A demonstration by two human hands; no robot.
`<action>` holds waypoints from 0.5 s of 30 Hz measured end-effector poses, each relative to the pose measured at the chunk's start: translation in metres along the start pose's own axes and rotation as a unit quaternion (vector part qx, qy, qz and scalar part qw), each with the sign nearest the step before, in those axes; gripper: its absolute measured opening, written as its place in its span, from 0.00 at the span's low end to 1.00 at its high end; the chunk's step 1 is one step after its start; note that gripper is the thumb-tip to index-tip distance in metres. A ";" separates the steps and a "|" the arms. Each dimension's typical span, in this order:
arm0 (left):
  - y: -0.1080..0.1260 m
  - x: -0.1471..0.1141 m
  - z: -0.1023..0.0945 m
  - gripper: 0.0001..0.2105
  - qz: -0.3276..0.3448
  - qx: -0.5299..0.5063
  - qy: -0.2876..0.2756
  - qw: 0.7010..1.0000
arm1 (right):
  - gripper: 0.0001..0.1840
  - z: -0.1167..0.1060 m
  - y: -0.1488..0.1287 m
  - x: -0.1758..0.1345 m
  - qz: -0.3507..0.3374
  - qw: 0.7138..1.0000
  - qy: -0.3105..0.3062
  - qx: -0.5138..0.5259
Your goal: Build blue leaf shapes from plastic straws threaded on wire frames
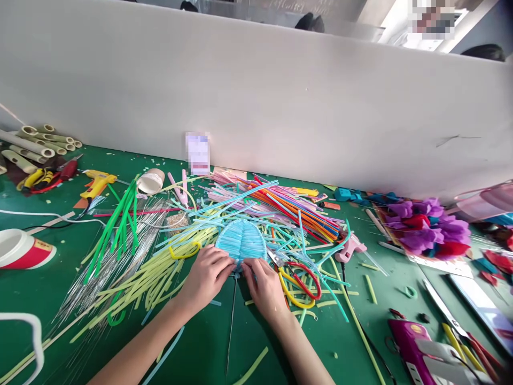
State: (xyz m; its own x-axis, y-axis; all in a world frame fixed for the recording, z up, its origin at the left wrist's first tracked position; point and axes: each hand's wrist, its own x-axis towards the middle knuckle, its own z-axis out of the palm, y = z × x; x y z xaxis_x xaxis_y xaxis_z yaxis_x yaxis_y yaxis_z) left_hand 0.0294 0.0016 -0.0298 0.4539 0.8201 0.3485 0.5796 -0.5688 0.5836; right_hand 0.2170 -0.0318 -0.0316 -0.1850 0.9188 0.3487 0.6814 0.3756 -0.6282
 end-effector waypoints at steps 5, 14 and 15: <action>0.003 0.001 0.000 0.10 0.009 0.042 -0.014 0.999 | 0.10 0.004 -0.004 -0.001 0.031 0.999 0.014 0.021; 0.003 -0.002 0.003 0.09 0.026 0.071 0.007 0.997 | 0.09 0.014 -0.001 -0.006 0.074 0.993 0.037 0.085; 0.002 -0.002 0.004 0.08 0.027 0.068 0.015 0.997 | 0.08 0.015 -0.001 -0.007 0.076 0.993 0.038 0.085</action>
State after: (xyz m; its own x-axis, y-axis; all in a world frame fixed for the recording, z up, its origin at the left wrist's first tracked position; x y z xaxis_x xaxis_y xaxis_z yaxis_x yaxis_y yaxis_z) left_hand 0.0323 -0.0016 -0.0324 0.4680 0.7885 0.3990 0.6422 -0.6136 0.4593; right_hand 0.2070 -0.0366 -0.0436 -0.0315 0.9568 0.2889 0.5669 0.2551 -0.7833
